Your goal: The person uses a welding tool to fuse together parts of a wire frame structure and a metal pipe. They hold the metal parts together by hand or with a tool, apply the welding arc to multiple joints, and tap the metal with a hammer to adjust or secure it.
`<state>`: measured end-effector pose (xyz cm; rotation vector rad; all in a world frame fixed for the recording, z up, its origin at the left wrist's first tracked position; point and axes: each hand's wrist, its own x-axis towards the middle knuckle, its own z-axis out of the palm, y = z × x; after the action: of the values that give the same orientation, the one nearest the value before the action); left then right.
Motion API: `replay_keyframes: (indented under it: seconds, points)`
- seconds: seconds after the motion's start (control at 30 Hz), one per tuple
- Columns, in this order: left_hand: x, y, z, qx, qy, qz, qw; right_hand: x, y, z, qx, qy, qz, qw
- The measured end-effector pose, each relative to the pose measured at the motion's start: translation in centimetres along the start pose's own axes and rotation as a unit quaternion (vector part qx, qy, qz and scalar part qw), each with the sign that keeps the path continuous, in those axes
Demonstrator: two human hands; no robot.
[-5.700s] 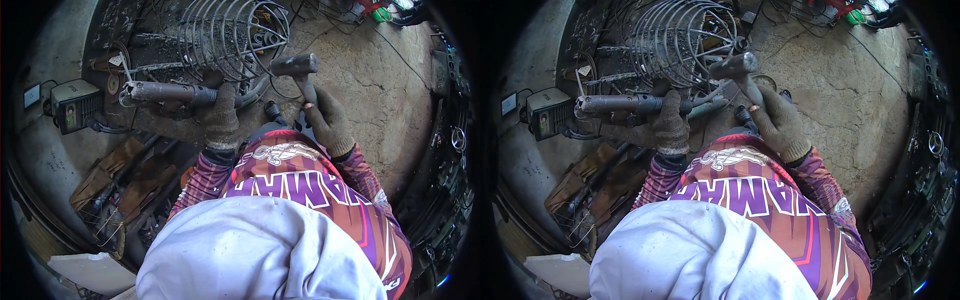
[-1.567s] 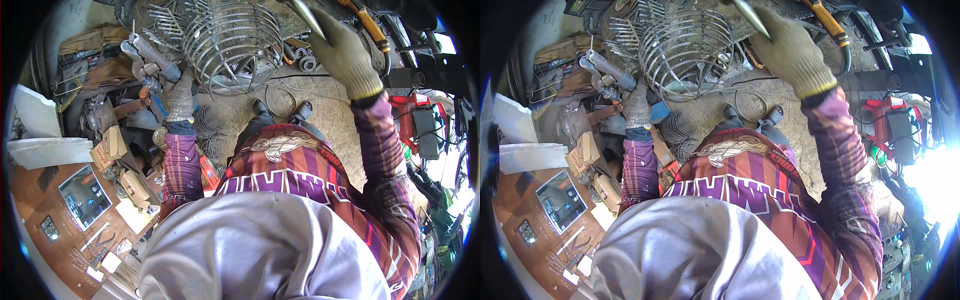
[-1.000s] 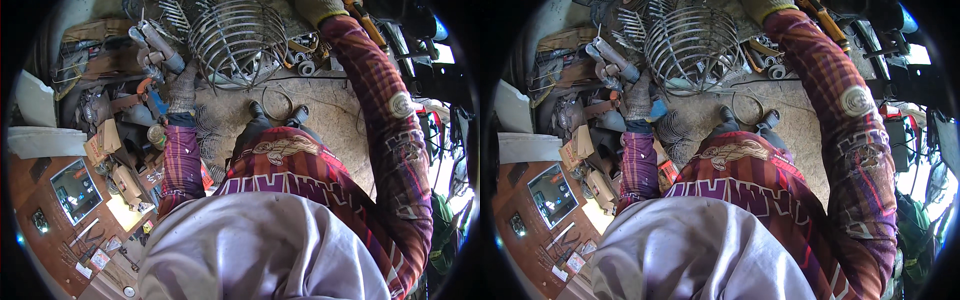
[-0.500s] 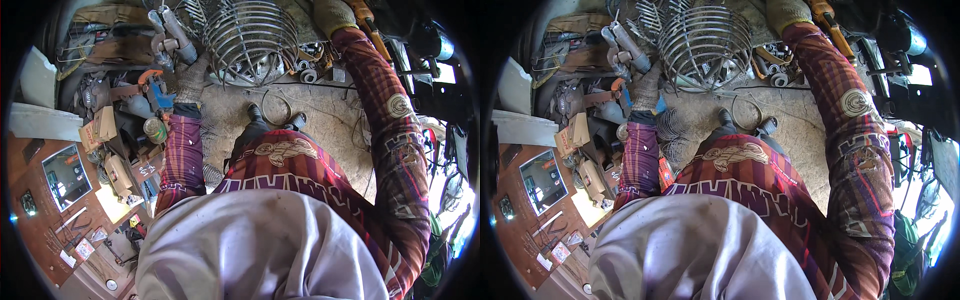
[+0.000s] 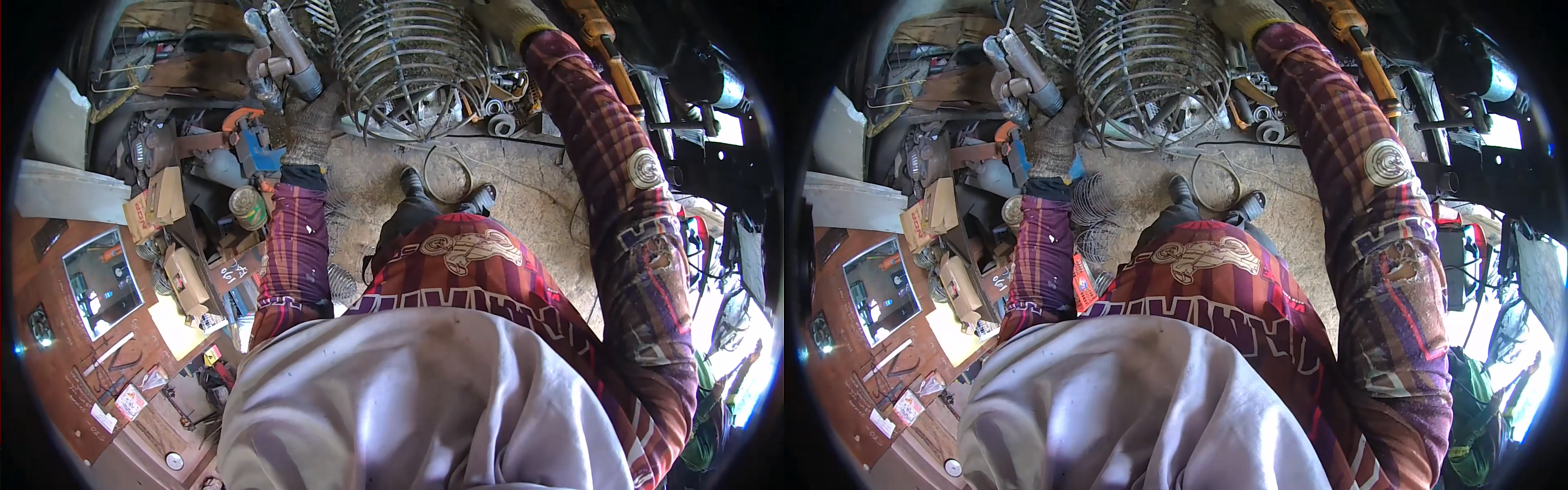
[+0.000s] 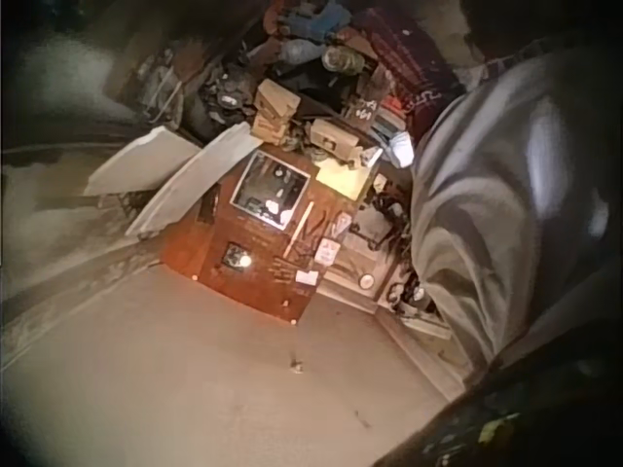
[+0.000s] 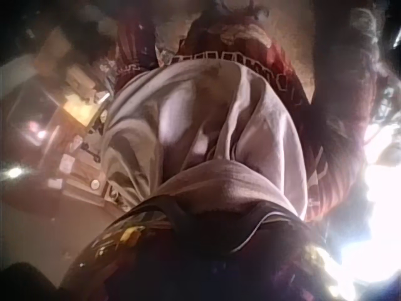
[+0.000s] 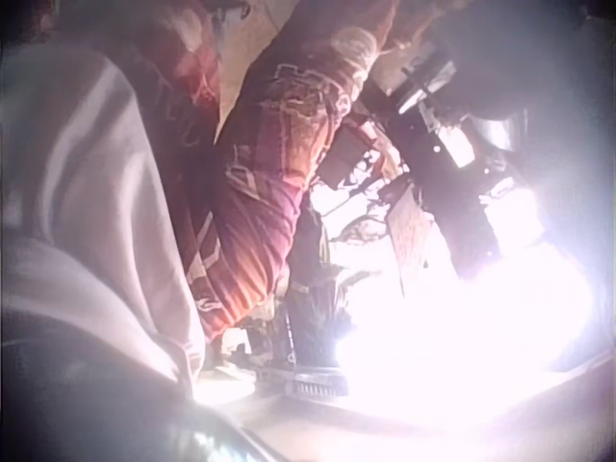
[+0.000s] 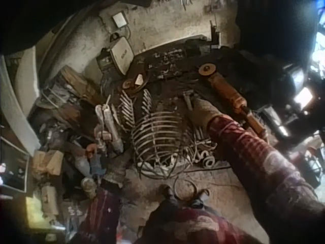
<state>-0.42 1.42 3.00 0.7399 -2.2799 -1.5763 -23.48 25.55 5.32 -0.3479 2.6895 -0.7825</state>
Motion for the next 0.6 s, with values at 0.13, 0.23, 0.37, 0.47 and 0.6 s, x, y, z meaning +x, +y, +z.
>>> replay_keyframes:
  seconds: [0.13,0.23,0.37,0.47,0.6]
  points:
    - [0.2,-1.1,-0.5,-0.022,0.007,0.020,1.000,-0.2,0.9,-0.7,-0.116,0.010,-0.034,0.993]
    - [1.5,-3.1,-0.6,-0.022,0.001,0.040,0.999,0.1,4.1,1.1,-0.204,0.058,-0.034,0.977]
    - [-0.2,0.5,0.1,0.073,0.025,0.057,0.995,0.9,6.2,2.1,-0.253,0.058,-0.032,0.965]
    - [0.9,-1.9,-0.6,-0.002,0.020,0.030,0.999,1.4,6.7,2.0,-0.206,0.076,-0.064,0.974]
    - [0.3,0.1,-0.1,0.040,0.011,0.036,0.998,0.7,6.8,2.0,-0.141,0.098,-0.048,0.984]
